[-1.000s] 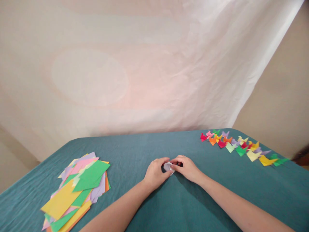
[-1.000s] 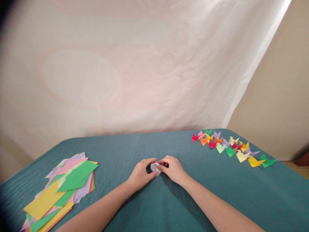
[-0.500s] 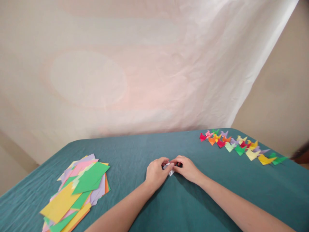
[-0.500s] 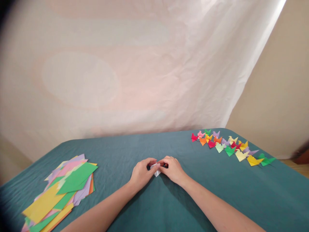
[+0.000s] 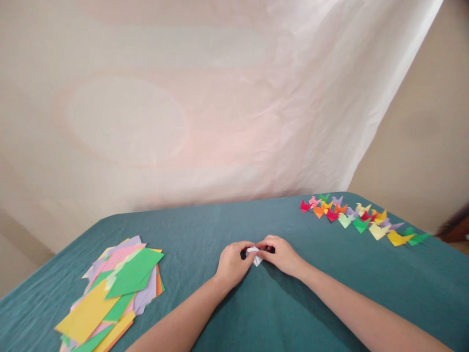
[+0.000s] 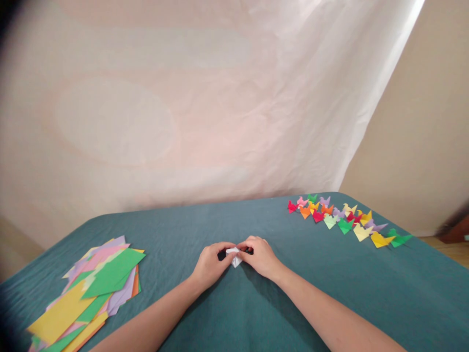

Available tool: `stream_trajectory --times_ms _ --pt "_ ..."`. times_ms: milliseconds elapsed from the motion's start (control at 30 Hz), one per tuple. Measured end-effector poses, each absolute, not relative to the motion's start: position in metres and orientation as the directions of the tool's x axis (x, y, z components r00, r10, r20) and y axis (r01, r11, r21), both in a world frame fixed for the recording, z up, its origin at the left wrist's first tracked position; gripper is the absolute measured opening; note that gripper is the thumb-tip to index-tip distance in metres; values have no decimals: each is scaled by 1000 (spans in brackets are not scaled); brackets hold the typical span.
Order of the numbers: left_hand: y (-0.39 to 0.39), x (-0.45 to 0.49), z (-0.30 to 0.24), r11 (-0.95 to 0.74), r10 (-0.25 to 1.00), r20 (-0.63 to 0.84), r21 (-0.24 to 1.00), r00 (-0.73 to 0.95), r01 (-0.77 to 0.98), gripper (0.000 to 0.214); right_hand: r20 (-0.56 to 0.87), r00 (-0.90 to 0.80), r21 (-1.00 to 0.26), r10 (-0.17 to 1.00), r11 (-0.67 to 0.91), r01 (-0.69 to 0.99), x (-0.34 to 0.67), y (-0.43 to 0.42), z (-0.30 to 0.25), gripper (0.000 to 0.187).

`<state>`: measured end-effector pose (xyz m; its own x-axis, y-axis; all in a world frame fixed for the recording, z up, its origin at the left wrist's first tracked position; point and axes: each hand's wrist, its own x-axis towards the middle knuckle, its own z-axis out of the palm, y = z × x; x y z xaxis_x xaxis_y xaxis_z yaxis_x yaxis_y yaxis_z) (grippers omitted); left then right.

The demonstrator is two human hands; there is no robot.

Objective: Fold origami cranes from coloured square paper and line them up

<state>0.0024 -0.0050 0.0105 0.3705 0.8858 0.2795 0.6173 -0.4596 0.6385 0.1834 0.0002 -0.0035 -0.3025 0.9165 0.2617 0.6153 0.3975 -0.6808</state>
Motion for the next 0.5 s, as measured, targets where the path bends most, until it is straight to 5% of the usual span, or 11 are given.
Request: stream_trajectory --times_ms 500 --pt "-3 -3 12 -532 846 317 543 428 650 20 286 -297 -650 911 412 639 183 -1 -4 17"
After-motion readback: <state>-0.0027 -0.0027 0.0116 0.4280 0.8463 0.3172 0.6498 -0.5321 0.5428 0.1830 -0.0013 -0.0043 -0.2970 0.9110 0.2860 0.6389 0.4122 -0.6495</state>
